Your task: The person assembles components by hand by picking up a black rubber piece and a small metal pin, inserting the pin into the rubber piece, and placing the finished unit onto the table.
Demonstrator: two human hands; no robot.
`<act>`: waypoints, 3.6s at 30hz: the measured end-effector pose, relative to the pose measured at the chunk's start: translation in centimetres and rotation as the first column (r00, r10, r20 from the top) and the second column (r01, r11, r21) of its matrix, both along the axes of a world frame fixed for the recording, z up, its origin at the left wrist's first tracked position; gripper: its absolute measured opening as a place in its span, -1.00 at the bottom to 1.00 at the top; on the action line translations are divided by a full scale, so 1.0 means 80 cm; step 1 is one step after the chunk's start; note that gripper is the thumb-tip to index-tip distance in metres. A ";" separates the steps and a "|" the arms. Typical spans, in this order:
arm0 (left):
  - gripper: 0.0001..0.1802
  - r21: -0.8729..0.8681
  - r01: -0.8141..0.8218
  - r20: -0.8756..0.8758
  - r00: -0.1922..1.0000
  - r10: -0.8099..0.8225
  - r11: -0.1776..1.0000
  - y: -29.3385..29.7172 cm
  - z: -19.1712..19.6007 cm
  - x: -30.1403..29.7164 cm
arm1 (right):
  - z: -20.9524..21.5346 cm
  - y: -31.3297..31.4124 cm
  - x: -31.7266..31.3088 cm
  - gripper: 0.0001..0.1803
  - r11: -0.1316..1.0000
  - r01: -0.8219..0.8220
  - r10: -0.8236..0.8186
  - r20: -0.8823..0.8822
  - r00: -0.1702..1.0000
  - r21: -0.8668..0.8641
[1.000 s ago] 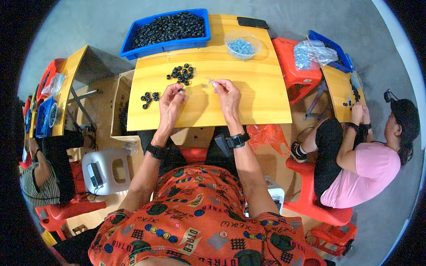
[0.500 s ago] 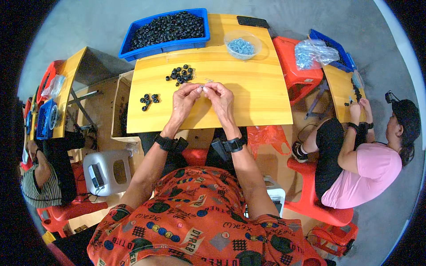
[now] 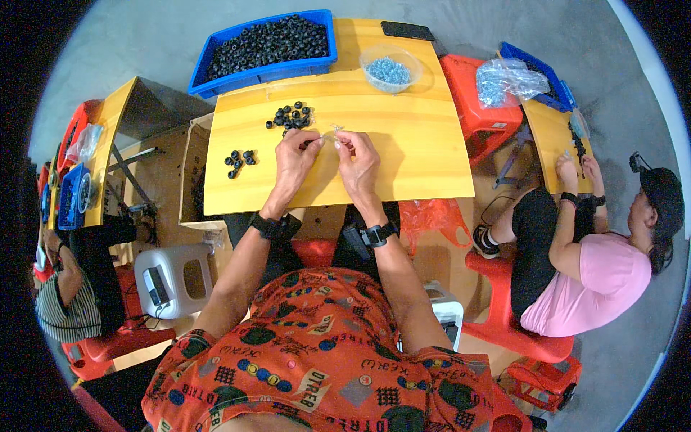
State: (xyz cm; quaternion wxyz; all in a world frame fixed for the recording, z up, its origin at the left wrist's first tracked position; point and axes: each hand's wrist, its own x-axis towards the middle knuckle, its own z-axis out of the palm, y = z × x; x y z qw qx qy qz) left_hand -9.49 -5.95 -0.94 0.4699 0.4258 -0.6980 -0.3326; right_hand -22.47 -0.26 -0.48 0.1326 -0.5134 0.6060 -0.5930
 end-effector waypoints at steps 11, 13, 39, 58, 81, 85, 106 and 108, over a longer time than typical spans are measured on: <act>-0.69 0.447 0.347 -0.618 0.787 0.004 0.825 0.021 0.001 0.040 | 0.012 0.020 0.010 -0.87 0.988 -0.118 0.081 0.320 0.944 0.100; -0.70 0.447 0.461 -0.711 0.703 -0.008 0.766 0.032 0.012 0.051 | 0.024 0.031 0.019 -0.87 0.979 -0.172 0.114 0.398 0.910 0.111; -0.67 0.419 0.672 -0.897 0.410 0.165 0.611 0.063 0.007 0.086 | 0.063 0.052 0.066 -0.87 0.923 -0.362 0.328 0.224 0.918 0.131; -0.72 0.439 0.304 -0.558 0.830 -0.008 0.846 0.057 0.015 0.102 | 0.052 0.063 0.039 -0.74 0.915 -0.342 0.374 -0.130 0.918 0.213; -0.73 0.519 0.295 -0.671 0.723 0.168 0.802 0.066 0.012 0.116 | 0.023 -0.034 0.039 -0.77 0.976 -0.217 0.215 -0.360 0.908 0.036; -0.71 0.527 0.264 -0.624 0.766 0.156 0.808 0.061 0.007 0.120 | 0.020 -0.052 0.051 -0.79 0.984 -0.172 0.171 -0.434 0.884 0.037; -0.71 0.484 0.220 -0.586 0.800 0.127 0.847 0.066 0.004 0.125 | 0.019 -0.032 0.071 -0.92 0.968 -0.244 0.248 -0.388 0.888 0.062; -0.71 0.470 0.220 -0.579 0.807 0.111 0.855 0.069 0.011 0.122 | 0.027 -0.013 0.065 -0.91 0.951 -0.278 0.298 -0.173 0.939 0.134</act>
